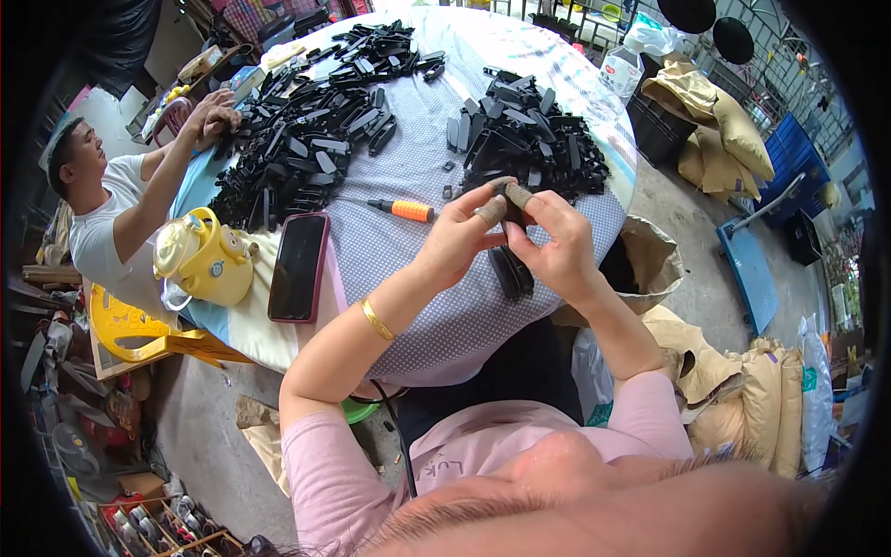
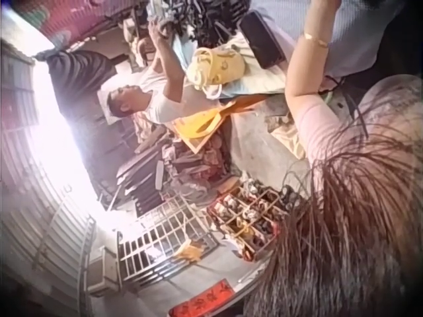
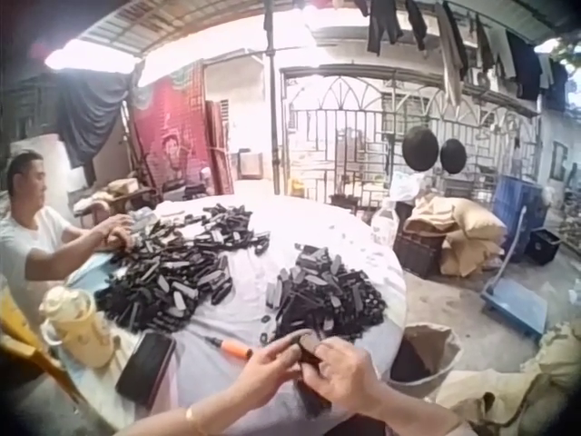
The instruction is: Assembling small black plastic industrial components at a table using a screwdriver.
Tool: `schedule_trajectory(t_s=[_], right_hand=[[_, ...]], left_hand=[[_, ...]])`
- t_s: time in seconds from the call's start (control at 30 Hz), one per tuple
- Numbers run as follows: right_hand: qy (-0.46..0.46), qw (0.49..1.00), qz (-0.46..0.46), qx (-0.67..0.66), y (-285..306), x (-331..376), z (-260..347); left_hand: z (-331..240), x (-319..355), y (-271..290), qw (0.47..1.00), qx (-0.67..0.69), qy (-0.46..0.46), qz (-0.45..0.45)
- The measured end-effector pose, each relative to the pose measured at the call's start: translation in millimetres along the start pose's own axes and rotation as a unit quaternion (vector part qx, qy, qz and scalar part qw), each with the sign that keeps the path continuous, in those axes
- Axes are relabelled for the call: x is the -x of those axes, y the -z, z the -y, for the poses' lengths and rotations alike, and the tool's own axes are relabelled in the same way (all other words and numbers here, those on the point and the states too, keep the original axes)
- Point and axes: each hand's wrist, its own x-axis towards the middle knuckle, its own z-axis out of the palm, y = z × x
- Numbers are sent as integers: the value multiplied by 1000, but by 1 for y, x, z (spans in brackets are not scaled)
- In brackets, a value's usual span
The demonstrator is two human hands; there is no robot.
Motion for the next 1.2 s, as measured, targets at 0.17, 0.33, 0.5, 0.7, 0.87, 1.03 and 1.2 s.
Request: schedule_trajectory(t_s=[0.17, 0.33, 0.5, 0.7, 0.87, 1.03, 1.2], right_hand=[[-100, 990, 65, 74, 22, 11, -2], [-62, 984, 138, 90, 17, 33, -16], [-63, 988, 129, 60, 11, 21, -34], [-93, 974, 163, 125, -8, -4, -57], [-133, 948, 235, 167, -14, -14, -59], [-84, 955, 215, 185, -18, -10, -64], [-130, 986, 10, -104, 0, -11, -42]], left_hand=[[-2, -2, 21, 839, -515, -151, -86], [3, -5, 29, 703, -691, -164, -49], [22, -39, 37, 690, -694, -197, -66], [-1, -75, 19, 754, -634, -158, -68], [-11, -87, 26, 643, -701, -200, -235], [-8, -94, 41, 653, -705, -191, -200], [-14, -56, 29, 770, -569, -203, -205]])
